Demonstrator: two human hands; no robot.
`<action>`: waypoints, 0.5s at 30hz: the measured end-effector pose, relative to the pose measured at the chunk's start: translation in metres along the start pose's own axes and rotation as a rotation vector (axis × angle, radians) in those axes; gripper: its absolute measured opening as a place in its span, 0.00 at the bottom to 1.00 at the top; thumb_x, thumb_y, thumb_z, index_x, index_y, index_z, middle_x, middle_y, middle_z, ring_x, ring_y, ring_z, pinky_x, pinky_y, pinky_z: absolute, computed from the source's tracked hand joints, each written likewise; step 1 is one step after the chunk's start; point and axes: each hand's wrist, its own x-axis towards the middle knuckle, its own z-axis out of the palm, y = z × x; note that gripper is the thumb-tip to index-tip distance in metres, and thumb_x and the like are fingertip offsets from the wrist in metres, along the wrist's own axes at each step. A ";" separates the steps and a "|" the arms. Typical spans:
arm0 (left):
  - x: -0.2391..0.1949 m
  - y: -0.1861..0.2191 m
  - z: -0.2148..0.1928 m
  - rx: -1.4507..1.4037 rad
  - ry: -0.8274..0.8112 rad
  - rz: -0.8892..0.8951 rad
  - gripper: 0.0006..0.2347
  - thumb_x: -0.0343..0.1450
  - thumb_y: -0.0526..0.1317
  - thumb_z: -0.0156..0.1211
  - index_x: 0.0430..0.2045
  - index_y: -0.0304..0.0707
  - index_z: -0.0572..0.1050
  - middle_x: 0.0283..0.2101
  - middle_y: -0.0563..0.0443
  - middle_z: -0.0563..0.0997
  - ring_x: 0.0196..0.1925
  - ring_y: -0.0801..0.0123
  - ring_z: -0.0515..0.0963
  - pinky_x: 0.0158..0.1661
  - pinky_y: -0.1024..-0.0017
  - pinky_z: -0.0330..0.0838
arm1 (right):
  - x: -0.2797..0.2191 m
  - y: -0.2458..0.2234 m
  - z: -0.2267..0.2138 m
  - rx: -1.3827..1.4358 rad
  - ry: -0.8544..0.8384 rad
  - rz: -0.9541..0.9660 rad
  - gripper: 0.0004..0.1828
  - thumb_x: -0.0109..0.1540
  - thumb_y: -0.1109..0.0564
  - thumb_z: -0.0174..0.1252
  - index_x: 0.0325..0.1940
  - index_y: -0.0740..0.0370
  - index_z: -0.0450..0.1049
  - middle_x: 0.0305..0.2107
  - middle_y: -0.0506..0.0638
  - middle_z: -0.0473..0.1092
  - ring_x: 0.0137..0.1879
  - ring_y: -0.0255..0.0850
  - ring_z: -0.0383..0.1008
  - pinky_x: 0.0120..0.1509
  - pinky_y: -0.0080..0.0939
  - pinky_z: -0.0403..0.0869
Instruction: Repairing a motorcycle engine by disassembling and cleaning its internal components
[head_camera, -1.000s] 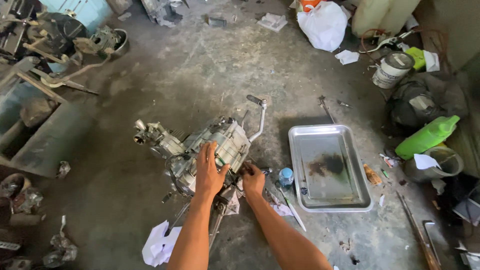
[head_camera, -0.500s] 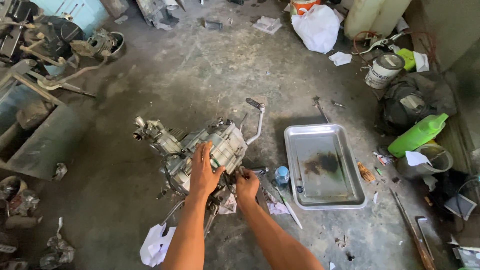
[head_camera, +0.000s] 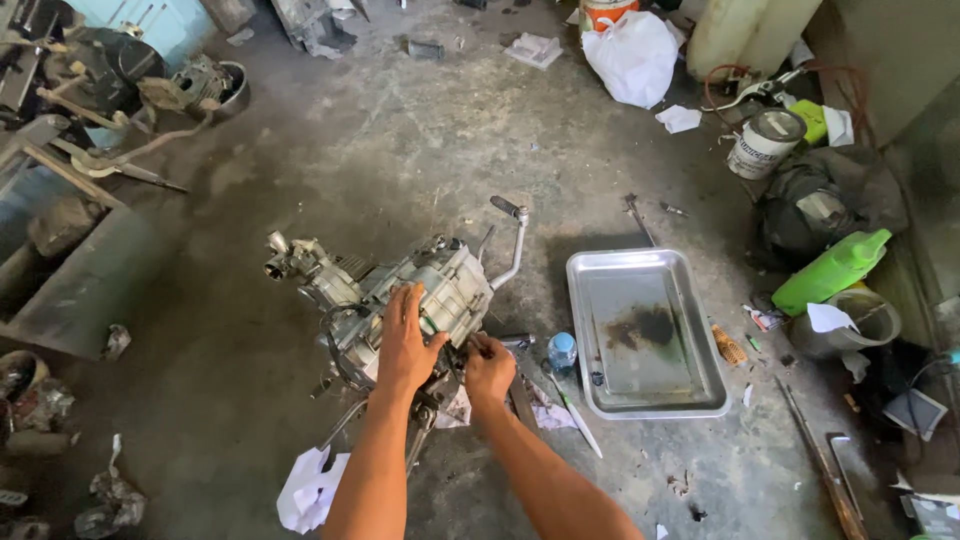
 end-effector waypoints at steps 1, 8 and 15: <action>0.000 0.000 0.001 0.000 0.002 0.002 0.37 0.71 0.46 0.68 0.73 0.47 0.51 0.74 0.41 0.54 0.79 0.49 0.50 0.71 0.50 0.58 | 0.000 -0.002 -0.001 0.001 0.001 -0.002 0.11 0.54 0.50 0.71 0.41 0.46 0.86 0.31 0.50 0.81 0.44 0.47 0.83 0.48 0.45 0.79; 0.001 0.000 0.003 0.020 -0.001 0.004 0.37 0.71 0.47 0.67 0.74 0.47 0.50 0.74 0.42 0.53 0.79 0.49 0.48 0.71 0.49 0.57 | -0.016 -0.011 -0.010 0.073 -0.011 0.010 0.13 0.54 0.51 0.71 0.42 0.50 0.86 0.32 0.54 0.82 0.45 0.50 0.83 0.49 0.46 0.79; 0.000 0.002 0.002 0.005 0.001 0.004 0.37 0.71 0.46 0.68 0.73 0.48 0.50 0.74 0.42 0.54 0.79 0.49 0.48 0.71 0.49 0.57 | 0.020 0.007 -0.001 -0.100 -0.009 -0.002 0.12 0.55 0.49 0.66 0.41 0.46 0.85 0.32 0.50 0.81 0.46 0.52 0.82 0.54 0.49 0.78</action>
